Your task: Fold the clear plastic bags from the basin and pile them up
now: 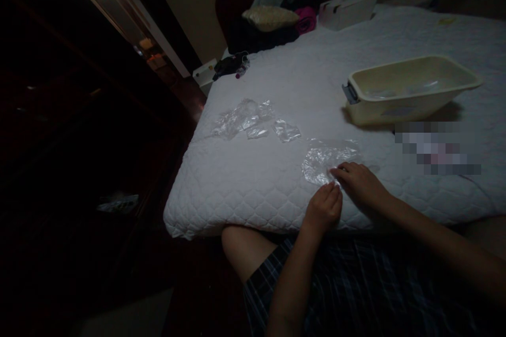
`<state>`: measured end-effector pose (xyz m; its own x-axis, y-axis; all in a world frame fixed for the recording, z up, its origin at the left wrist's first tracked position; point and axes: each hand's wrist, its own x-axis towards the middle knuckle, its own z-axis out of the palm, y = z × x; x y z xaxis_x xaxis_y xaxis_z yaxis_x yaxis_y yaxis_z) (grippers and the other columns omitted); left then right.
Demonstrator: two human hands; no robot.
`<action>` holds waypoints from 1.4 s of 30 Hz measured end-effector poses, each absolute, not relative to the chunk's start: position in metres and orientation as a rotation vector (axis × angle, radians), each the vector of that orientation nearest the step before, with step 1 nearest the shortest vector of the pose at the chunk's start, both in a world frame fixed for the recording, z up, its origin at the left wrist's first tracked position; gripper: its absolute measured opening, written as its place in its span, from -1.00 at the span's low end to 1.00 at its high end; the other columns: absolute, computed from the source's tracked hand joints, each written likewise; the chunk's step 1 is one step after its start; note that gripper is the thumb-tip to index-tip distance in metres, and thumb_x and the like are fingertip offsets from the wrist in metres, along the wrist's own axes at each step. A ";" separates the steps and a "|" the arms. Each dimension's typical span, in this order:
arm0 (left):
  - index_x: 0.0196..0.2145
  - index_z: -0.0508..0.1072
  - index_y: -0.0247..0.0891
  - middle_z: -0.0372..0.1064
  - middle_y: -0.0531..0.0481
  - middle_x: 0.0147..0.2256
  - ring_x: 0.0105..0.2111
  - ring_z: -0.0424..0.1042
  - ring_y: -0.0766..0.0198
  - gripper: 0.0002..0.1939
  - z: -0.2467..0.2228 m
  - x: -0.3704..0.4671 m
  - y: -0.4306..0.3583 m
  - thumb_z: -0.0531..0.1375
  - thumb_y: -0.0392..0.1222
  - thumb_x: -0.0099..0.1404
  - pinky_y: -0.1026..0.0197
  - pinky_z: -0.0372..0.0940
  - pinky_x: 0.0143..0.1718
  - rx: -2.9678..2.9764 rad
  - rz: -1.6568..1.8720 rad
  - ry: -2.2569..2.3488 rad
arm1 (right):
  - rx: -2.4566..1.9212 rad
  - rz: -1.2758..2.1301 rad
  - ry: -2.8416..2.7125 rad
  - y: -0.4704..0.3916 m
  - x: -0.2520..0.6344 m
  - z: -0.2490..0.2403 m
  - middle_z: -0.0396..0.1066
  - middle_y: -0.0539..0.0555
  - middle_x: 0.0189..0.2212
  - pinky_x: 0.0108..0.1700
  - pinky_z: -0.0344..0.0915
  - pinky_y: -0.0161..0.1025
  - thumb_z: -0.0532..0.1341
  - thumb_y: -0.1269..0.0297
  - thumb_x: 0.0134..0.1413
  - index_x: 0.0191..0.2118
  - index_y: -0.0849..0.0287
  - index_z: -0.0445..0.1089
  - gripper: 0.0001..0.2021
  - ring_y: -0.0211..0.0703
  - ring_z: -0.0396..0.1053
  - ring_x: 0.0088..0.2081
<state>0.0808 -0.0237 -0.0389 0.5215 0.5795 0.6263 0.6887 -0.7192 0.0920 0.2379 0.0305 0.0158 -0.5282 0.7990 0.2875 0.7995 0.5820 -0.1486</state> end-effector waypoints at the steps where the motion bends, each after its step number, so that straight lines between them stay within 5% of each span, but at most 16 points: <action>1: -0.15 0.51 -0.33 0.47 -0.19 -0.05 0.06 0.40 0.05 -0.66 -0.039 0.081 -0.024 -0.05 -0.39 0.36 -0.03 0.43 0.04 -2.577 -0.961 -1.092 | -1.312 -0.004 -2.499 0.031 0.238 0.016 0.44 0.23 -0.27 -0.23 0.18 -0.15 0.03 0.42 0.12 -0.14 0.24 0.47 -0.70 0.00 0.34 -0.25; 24: -0.11 0.45 -0.47 0.42 -0.35 -0.02 0.13 0.31 -0.01 -0.73 -0.053 0.078 -0.027 0.03 -0.40 0.31 -0.06 0.39 0.07 -2.565 -0.966 -1.066 | -1.056 -0.038 -2.159 0.043 0.300 0.022 0.47 0.24 -0.23 -0.10 0.34 -0.02 0.09 0.31 0.16 -0.11 0.21 0.41 -0.76 0.04 0.41 -0.19; 30: -0.07 0.41 -0.50 0.44 -0.34 -0.06 0.11 0.34 -0.03 -0.68 -0.029 0.085 -0.033 0.06 -0.34 0.24 -0.07 0.37 0.08 -2.421 -1.111 -1.139 | -1.200 0.214 -2.018 0.063 0.319 0.021 0.45 0.18 -0.21 -0.06 0.34 0.02 0.05 0.31 0.11 -0.12 0.14 0.40 -0.74 0.03 0.41 -0.15; 38: -0.03 0.40 -0.48 0.43 -0.30 -0.04 0.08 0.36 0.01 -0.66 -0.012 0.117 -0.024 0.04 -0.27 0.29 -0.07 0.32 0.12 -2.422 -0.912 -1.419 | -1.248 0.647 -2.035 0.068 0.342 0.018 0.46 0.13 -0.18 -0.11 0.36 -0.09 0.06 0.38 -0.03 -0.11 0.16 0.43 -0.65 -0.05 0.43 -0.17; 42: -0.01 0.39 -0.47 0.41 -0.29 0.00 0.10 0.34 0.00 -0.64 -0.017 0.130 -0.017 0.03 -0.23 0.32 -0.08 0.29 0.14 -2.484 -0.796 -1.423 | -1.191 0.783 -2.068 0.072 0.353 0.016 0.47 0.14 -0.18 -0.08 0.36 -0.09 0.12 0.28 0.05 -0.15 0.13 0.46 -0.73 -0.04 0.43 -0.16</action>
